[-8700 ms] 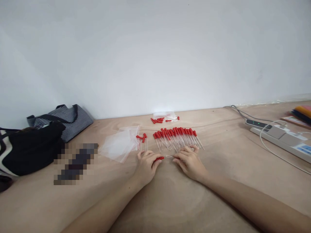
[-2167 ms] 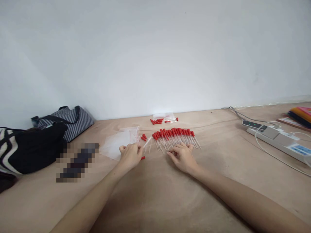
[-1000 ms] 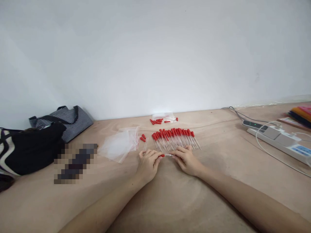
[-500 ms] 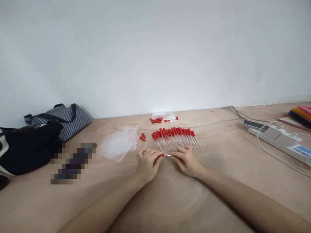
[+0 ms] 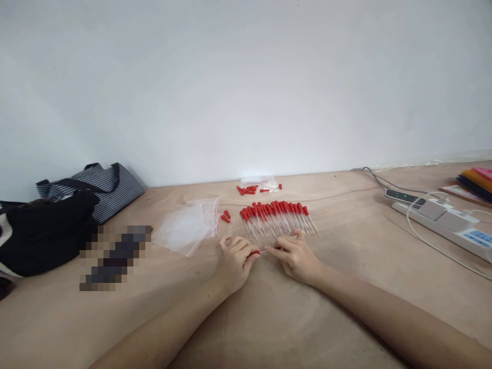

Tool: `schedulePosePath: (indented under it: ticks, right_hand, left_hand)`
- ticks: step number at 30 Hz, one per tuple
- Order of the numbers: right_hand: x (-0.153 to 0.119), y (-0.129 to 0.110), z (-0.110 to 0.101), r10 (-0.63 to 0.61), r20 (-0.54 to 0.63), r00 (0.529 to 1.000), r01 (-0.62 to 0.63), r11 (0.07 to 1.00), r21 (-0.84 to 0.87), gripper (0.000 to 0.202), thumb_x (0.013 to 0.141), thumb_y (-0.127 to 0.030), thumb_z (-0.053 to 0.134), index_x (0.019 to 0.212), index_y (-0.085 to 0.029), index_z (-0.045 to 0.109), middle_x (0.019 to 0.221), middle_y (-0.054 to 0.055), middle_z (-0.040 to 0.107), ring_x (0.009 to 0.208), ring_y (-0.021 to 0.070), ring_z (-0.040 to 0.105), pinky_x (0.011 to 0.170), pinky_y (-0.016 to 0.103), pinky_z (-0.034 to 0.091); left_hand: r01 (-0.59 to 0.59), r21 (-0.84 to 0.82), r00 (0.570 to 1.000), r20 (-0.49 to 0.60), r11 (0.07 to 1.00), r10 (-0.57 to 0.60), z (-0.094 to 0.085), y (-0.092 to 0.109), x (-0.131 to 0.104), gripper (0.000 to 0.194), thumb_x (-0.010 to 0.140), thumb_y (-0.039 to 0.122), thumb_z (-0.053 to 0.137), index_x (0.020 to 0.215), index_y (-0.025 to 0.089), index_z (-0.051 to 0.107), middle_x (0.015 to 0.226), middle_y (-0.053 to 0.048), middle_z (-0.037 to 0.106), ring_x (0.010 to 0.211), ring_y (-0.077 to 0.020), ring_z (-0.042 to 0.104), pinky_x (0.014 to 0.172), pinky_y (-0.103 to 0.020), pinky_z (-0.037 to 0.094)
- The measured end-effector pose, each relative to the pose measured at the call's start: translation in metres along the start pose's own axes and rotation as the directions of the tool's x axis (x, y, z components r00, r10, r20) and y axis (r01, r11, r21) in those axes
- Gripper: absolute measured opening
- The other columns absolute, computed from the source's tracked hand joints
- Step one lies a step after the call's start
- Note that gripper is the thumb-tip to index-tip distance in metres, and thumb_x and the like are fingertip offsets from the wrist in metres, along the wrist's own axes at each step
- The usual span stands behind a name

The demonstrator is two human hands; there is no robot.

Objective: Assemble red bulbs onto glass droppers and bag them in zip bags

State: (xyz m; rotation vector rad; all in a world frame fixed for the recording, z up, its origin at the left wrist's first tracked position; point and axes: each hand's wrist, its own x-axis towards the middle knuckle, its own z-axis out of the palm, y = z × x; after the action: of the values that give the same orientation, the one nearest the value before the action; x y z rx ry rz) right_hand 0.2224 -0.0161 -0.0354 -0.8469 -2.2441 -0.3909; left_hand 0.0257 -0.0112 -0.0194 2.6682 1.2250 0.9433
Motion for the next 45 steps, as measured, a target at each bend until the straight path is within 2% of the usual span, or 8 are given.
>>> schedulePosePath:
  ticks: [7, 13, 17, 19, 22, 29, 38, 45]
  right_hand:
    - [-0.002, -0.004, 0.003, 0.021, -0.076, 0.997, -0.022, 1.0, -0.013, 0.031, 0.079, -0.005, 0.037, 0.092, -0.019, 0.061, 0.069, -0.001, 0.055, 0.059, 0.0087, 0.045, 0.078, 0.033, 0.021]
    - [-0.001, -0.01, 0.004, 0.086, -0.066, 0.994, -0.09, 0.994, -0.058, 0.021, 0.086, -0.017, 0.039, 0.082, -0.017, 0.06, 0.065, 0.0, 0.055, 0.065, 0.0115, 0.049, 0.078, 0.033, 0.026]
    - [0.002, -0.012, 0.003, 0.07, -0.077, 0.995, -0.074, 0.996, -0.054, 0.022, 0.087, -0.014, 0.036, 0.079, -0.016, 0.057, 0.07, 0.003, 0.06, 0.093, 0.017, 0.054, 0.089, 0.039, 0.026]
    - [0.002, -0.012, 0.003, 0.041, -0.083, 0.996, -0.046, 0.997, -0.061, 0.022, 0.086, -0.011, 0.035, 0.078, -0.016, 0.056, 0.083, 0.006, 0.063, 0.111, 0.0209, 0.047, 0.094, 0.044, 0.023]
    - [0.002, -0.011, 0.004, 0.022, -0.084, 0.996, -0.028, 0.997, -0.078, 0.021, 0.085, -0.01, 0.035, 0.077, -0.015, 0.054, 0.105, 0.01, 0.061, 0.121, 0.0258, 0.036, 0.097, 0.051, 0.021]
    - [0.003, -0.015, 0.006, 0.042, -0.098, 0.994, -0.045, 0.999, -0.024, 0.018, 0.083, -0.008, 0.038, 0.079, -0.016, 0.053, 0.09, 0.006, 0.067, 0.118, 0.0253, 0.041, 0.099, 0.057, 0.02]
    - [0.005, -0.018, 0.009, 0.026, -0.092, 0.995, -0.031, 0.998, -0.054, 0.02, 0.083, -0.009, 0.037, 0.079, -0.017, 0.055, 0.098, 0.007, 0.065, 0.12, 0.025, 0.039, 0.1, 0.061, 0.014]
    - [0.006, -0.021, 0.013, 0.096, -0.074, 0.993, -0.097, 0.995, 0.0, 0.018, 0.081, -0.009, 0.04, 0.08, -0.018, 0.056, 0.097, 0.007, 0.066, 0.12, 0.0226, 0.04, 0.101, 0.057, 0.013]
  left_hand:
    - [-0.041, 0.089, 0.999, -0.026, 0.995, 0.044, -0.002, 0.003, -0.001, 0.012, 0.083, 0.023, 0.05, 0.077, 0.023, 0.06, 0.073, 0.003, 0.064, 0.083, -0.0175, 0.056, 0.094, -0.046, 0.012]
    - [-0.072, 0.123, 0.99, -0.108, 0.99, 0.085, -0.001, -0.001, 0.0, 0.011, 0.082, 0.023, 0.052, 0.079, 0.027, 0.063, 0.096, 0.001, 0.067, 0.104, -0.0243, 0.052, 0.097, -0.053, -0.001]
    - [-0.14, 0.096, 0.98, -0.128, 0.986, 0.152, -0.001, -0.002, 0.001, 0.013, 0.084, 0.023, 0.05, 0.082, 0.026, 0.063, 0.092, 0.002, 0.069, 0.104, -0.0244, 0.055, 0.099, -0.054, -0.004]
    - [-0.154, 0.109, 0.973, -0.154, 0.982, 0.17, -0.002, 0.0, 0.001, 0.014, 0.084, 0.023, 0.05, 0.08, 0.025, 0.063, 0.096, 0.001, 0.069, 0.104, -0.0249, 0.055, 0.099, -0.054, -0.005]
    - [-0.172, 0.121, 0.963, -0.19, 0.978, 0.193, -0.003, 0.003, 0.002, 0.015, 0.084, 0.022, 0.05, 0.076, 0.024, 0.063, 0.094, 0.001, 0.069, 0.104, -0.0247, 0.056, 0.1, -0.054, -0.005]
    - [-0.184, 0.065, 0.96, -0.205, 0.981, 0.193, -0.003, 0.008, 0.002, 0.016, 0.082, 0.018, 0.05, 0.071, 0.022, 0.06, 0.081, 0.003, 0.071, 0.098, -0.0212, 0.06, 0.103, -0.047, -0.009]
    - [-0.194, 0.024, 0.96, -0.204, 0.981, 0.194, 0.0, 0.009, 0.0, 0.018, 0.085, 0.019, 0.047, 0.072, 0.021, 0.06, 0.08, 0.001, 0.071, 0.098, -0.0217, 0.06, 0.102, -0.047, -0.009]
    - [-0.2, 0.037, 0.954, -0.218, 0.979, 0.203, 0.003, 0.008, 0.0, 0.019, 0.085, 0.02, 0.047, 0.071, 0.021, 0.059, 0.079, 0.002, 0.071, 0.097, -0.0212, 0.06, 0.103, -0.046, -0.007]
